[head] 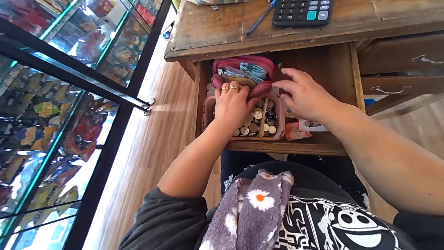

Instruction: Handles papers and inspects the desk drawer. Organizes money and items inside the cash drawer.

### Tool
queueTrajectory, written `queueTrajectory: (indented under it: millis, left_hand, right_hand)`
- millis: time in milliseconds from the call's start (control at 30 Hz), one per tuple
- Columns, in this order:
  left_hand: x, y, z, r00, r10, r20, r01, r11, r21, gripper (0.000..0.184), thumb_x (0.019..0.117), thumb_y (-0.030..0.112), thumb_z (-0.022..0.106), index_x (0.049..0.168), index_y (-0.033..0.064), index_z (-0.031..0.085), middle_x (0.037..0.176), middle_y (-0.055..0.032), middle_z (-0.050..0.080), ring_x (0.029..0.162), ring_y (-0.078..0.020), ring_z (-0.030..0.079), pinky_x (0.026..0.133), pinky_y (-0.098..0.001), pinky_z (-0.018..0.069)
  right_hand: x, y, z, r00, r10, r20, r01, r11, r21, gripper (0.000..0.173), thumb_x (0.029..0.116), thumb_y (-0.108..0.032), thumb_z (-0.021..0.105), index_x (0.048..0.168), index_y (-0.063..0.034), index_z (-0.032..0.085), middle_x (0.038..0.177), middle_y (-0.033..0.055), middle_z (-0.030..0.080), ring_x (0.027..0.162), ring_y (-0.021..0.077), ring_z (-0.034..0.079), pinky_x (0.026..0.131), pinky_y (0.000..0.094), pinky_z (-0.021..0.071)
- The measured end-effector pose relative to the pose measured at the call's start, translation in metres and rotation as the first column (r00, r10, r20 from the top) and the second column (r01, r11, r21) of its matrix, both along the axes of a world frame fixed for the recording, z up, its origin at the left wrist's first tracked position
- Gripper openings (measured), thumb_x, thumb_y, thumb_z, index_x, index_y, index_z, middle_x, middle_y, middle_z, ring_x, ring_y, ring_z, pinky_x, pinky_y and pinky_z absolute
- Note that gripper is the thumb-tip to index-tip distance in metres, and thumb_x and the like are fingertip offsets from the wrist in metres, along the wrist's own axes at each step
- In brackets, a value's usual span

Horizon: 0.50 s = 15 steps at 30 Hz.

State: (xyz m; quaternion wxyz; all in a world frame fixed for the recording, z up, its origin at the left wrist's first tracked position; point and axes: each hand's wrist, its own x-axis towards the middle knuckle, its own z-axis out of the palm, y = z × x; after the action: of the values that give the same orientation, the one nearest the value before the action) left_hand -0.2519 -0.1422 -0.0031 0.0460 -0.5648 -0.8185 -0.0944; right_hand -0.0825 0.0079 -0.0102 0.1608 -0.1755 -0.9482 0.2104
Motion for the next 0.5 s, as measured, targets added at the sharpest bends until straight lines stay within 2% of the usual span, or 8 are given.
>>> queueTrajectory:
  millis: [100, 167, 233, 267, 300, 333, 400, 500]
  left_hand:
    - [0.000, -0.003, -0.003, 1.000, 0.002, -0.015, -0.002, 0.999, 0.038, 0.031, 0.0995, 0.034, 0.064, 0.117, 0.0113, 0.075, 0.118, -0.0198, 0.066, 0.123, -0.0419, 0.056, 0.102, -0.0620, 0.0400]
    - [0.001, -0.002, -0.005, 0.999, 0.008, -0.052, -0.004, 0.997, 0.078, 0.026, 0.0974, 0.031, 0.066, 0.113, 0.0134, 0.077, 0.123, -0.0189, 0.063, 0.126, -0.0421, 0.053, 0.104, -0.0626, 0.0385]
    - [-0.001, -0.003, -0.008, 0.995, -0.003, -0.096, 0.013, 0.994, 0.110, 0.023, 0.0959, 0.032, 0.067, 0.107, 0.0138, 0.077, 0.145, -0.0182, 0.055, 0.140, -0.0443, 0.044, 0.109, -0.0661, 0.0329]
    - [-0.002, -0.003, -0.007, 0.996, -0.017, -0.093, 0.026, 0.994, 0.103, 0.024, 0.0960, 0.032, 0.067, 0.106, 0.0135, 0.078, 0.157, -0.0170, 0.045, 0.148, -0.0452, 0.033, 0.114, -0.0683, 0.0257]
    - [-0.003, -0.003, -0.007, 0.996, -0.037, -0.083, 0.045, 0.995, 0.087, 0.024, 0.0958, 0.032, 0.067, 0.106, 0.0125, 0.078, 0.163, -0.0159, 0.037, 0.152, -0.0452, 0.025, 0.117, -0.0697, 0.0187]
    - [-0.005, -0.002, -0.006, 0.995, -0.061, -0.076, 0.065, 0.996, 0.056, 0.025, 0.0963, 0.031, 0.067, 0.107, 0.0105, 0.077, 0.164, -0.0156, 0.035, 0.153, -0.0442, 0.023, 0.119, -0.0703, 0.0149]
    - [-0.002, 0.001, 0.001, 0.996, -0.068, -0.061, 0.063, 0.995, -0.076, 0.030, 0.0999, 0.030, 0.063, 0.114, 0.0058, 0.072, 0.161, -0.0162, 0.040, 0.151, -0.0403, 0.031, 0.119, -0.0694, 0.0129]
    - [0.007, 0.003, 0.012, 0.996, -0.044, -0.083, 0.024, 0.973, -0.231, 0.038, 0.1043, 0.031, 0.056, 0.124, 0.0011, 0.068, 0.154, -0.0220, 0.047, 0.143, -0.0394, 0.045, 0.121, -0.0623, 0.0205]
  right_hand:
    - [0.002, 0.002, 0.001, 1.000, -0.016, -0.001, 0.016, 1.000, -0.009, 0.032, 0.0994, -0.007, 0.060, 0.130, -0.0068, 0.069, 0.153, 0.0263, 0.045, 0.139, 0.0464, 0.046, 0.110, 0.0572, 0.0429]
    - [0.003, 0.004, 0.001, 1.000, -0.024, 0.010, 0.024, 1.000, -0.019, 0.032, 0.0999, -0.007, 0.059, 0.131, -0.0069, 0.068, 0.154, 0.0258, 0.044, 0.140, 0.0457, 0.045, 0.111, 0.0562, 0.0427]
    - [0.003, 0.005, 0.001, 1.000, -0.023, 0.008, 0.023, 0.999, -0.024, 0.032, 0.1003, -0.008, 0.059, 0.131, -0.0068, 0.069, 0.153, 0.0258, 0.045, 0.139, 0.0455, 0.046, 0.110, 0.0564, 0.0430]
    - [0.003, 0.005, 0.001, 1.000, -0.020, 0.009, 0.021, 0.999, -0.029, 0.032, 0.1004, -0.008, 0.059, 0.131, -0.0068, 0.068, 0.153, 0.0258, 0.045, 0.139, 0.0456, 0.046, 0.110, 0.0566, 0.0430]
    - [0.004, 0.005, 0.002, 1.000, -0.018, 0.009, 0.019, 0.999, -0.035, 0.032, 0.1004, -0.007, 0.059, 0.131, -0.0067, 0.068, 0.153, 0.0257, 0.045, 0.139, 0.0457, 0.046, 0.110, 0.0567, 0.0430]
    - [0.004, 0.005, 0.002, 1.000, -0.015, 0.011, 0.015, 0.999, -0.037, 0.032, 0.1005, -0.008, 0.059, 0.131, -0.0069, 0.068, 0.154, 0.0254, 0.045, 0.139, 0.0457, 0.046, 0.110, 0.0570, 0.0432]
    - [0.004, 0.005, 0.002, 1.000, 0.000, 0.011, 0.001, 0.999, -0.033, 0.032, 0.1004, -0.007, 0.058, 0.131, -0.0065, 0.068, 0.153, 0.0258, 0.045, 0.139, 0.0461, 0.046, 0.110, 0.0575, 0.0430]
    - [0.003, 0.004, 0.002, 1.000, 0.005, 0.014, -0.005, 1.000, -0.030, 0.032, 0.1003, -0.007, 0.059, 0.131, -0.0062, 0.069, 0.153, 0.0261, 0.045, 0.138, 0.0465, 0.047, 0.109, 0.0579, 0.0432]
